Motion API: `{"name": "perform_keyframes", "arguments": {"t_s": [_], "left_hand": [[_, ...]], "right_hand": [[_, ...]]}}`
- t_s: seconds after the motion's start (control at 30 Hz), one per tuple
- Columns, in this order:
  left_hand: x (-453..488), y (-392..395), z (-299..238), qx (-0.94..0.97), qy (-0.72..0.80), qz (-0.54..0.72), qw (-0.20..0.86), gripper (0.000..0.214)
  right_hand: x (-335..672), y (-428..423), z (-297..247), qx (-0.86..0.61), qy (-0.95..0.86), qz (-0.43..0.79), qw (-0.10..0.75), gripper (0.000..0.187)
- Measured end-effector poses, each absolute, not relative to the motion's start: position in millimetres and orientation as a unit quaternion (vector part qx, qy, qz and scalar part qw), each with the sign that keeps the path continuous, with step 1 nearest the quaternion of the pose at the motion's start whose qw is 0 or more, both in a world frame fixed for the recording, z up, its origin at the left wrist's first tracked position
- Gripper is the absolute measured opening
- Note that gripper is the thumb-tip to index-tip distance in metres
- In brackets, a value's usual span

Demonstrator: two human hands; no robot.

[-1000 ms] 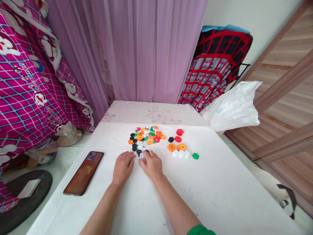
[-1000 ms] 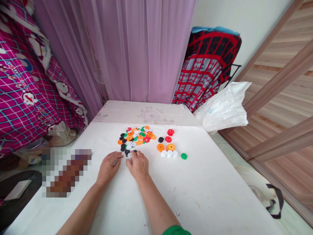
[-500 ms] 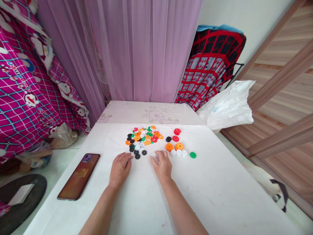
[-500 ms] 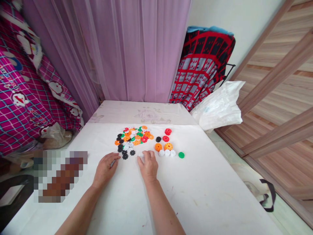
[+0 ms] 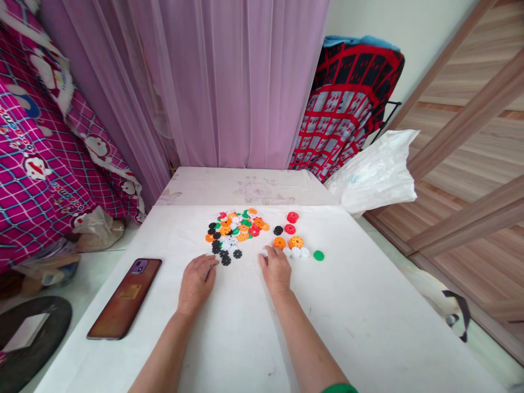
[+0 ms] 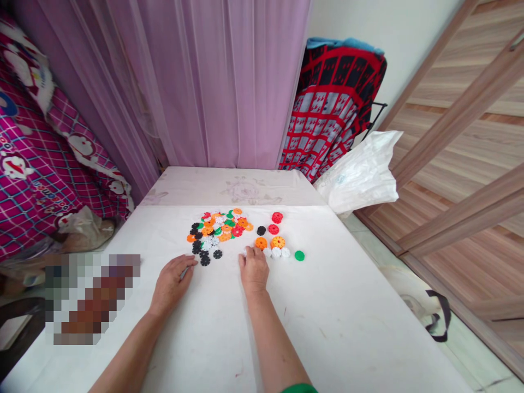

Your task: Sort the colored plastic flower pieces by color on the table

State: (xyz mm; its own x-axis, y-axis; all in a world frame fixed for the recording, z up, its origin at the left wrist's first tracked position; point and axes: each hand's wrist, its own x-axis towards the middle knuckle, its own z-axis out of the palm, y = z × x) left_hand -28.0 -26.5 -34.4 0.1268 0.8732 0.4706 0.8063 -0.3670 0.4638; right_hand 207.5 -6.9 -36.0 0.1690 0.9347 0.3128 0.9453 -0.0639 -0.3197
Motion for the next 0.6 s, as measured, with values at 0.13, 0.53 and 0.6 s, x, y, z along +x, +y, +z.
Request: {"name": "perform_keyframes", "arguments": {"t_s": [0.13, 0.53, 0.6], "left_hand": [[-27.8, -27.0, -34.7, 0.746, 0.563, 0.350, 0.055, 0.022], [-25.8, -29.2, -31.5, 0.742, 0.571, 0.345, 0.064, 0.023], [-25.8, -29.2, -31.5, 0.743, 0.572, 0.342, 0.061, 0.023]], "right_hand": [[208.9, -11.5, -35.6, -0.700, -0.672, -0.002, 0.242, 0.021], [225.0, -18.2, -43.9, -0.619, -0.707, 0.061, 0.336, 0.025], [226.7, -18.8, -45.3, -0.608, -0.709, 0.062, 0.352, 0.025]]}}
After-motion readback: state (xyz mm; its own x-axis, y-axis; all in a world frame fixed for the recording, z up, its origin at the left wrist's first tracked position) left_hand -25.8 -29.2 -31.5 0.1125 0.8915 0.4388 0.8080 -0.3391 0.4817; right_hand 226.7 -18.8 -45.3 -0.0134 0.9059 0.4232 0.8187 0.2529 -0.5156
